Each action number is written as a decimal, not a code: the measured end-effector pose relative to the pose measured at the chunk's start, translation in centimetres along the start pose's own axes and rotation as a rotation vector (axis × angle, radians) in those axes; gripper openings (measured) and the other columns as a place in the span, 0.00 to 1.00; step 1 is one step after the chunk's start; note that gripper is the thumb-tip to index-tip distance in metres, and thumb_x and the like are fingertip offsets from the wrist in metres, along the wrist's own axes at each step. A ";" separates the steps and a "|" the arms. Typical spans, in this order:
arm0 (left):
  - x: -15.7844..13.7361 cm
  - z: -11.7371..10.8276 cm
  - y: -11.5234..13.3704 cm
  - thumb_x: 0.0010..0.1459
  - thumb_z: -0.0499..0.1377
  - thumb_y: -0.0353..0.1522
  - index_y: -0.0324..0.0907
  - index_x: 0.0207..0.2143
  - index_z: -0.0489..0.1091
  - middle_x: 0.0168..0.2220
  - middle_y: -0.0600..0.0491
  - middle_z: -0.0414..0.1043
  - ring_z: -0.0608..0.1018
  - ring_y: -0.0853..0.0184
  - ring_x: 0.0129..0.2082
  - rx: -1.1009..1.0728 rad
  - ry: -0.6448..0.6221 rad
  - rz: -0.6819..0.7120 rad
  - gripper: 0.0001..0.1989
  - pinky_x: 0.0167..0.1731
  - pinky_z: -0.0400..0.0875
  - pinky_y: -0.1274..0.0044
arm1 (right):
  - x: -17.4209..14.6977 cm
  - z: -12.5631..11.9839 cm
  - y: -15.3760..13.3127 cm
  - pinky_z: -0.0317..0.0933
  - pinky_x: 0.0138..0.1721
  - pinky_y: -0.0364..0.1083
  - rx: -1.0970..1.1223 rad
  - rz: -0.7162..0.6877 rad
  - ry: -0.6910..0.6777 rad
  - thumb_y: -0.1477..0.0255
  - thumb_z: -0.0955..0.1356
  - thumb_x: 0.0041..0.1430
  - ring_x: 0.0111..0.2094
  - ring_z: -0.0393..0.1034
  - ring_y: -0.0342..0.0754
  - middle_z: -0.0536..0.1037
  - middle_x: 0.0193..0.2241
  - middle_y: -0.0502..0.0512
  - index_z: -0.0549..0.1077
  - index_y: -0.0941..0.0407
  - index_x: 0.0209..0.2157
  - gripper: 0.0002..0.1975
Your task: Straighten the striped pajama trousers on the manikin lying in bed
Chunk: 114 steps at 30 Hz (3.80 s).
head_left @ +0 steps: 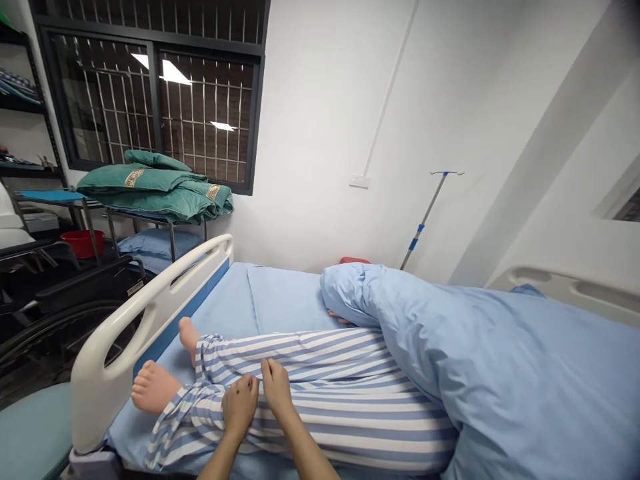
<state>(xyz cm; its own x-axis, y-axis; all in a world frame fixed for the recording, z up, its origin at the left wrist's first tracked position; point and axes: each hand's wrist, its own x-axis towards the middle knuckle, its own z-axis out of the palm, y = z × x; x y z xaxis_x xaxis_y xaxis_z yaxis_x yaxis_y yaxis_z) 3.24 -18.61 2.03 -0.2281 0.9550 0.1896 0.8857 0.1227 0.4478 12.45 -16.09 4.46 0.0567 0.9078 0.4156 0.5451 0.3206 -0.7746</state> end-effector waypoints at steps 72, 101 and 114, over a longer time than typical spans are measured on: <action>-2.1 2.3 1.3 0.57 0.45 0.31 0.42 0.31 0.68 0.29 0.51 0.70 0.70 0.66 0.32 0.085 0.145 0.284 0.12 0.32 0.58 0.76 | -3.2 -1.3 2.3 0.39 0.24 0.44 -0.277 0.082 0.003 0.67 0.54 0.61 0.21 0.62 0.42 0.72 0.18 0.51 0.67 0.55 0.20 0.20; -1.9 3.9 5.0 0.59 0.44 0.35 0.43 0.26 0.64 0.25 0.53 0.70 0.70 0.70 0.26 -0.180 0.028 0.107 0.14 0.26 0.53 0.79 | -2.5 -2.5 3.2 0.46 0.23 0.41 0.338 0.283 0.180 0.64 0.58 0.56 0.19 0.51 0.40 0.58 0.14 0.44 0.54 0.55 0.17 0.17; -1.9 2.6 5.5 0.59 0.44 0.33 0.42 0.26 0.65 0.27 0.53 0.72 0.71 0.70 0.28 -0.094 -0.001 0.133 0.13 0.26 0.48 0.78 | -0.3 -5.3 2.2 0.41 0.22 0.42 0.098 0.172 0.033 0.63 0.58 0.55 0.18 0.50 0.40 0.56 0.12 0.45 0.55 0.56 0.13 0.19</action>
<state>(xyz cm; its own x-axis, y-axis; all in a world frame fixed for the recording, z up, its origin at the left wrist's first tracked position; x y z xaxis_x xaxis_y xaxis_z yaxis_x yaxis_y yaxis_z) 9.60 -19.04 1.88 -0.1108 0.9613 0.2523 0.8662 -0.0311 0.4988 18.02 -17.09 5.14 0.1704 0.9425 0.2874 0.4413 0.1878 -0.8775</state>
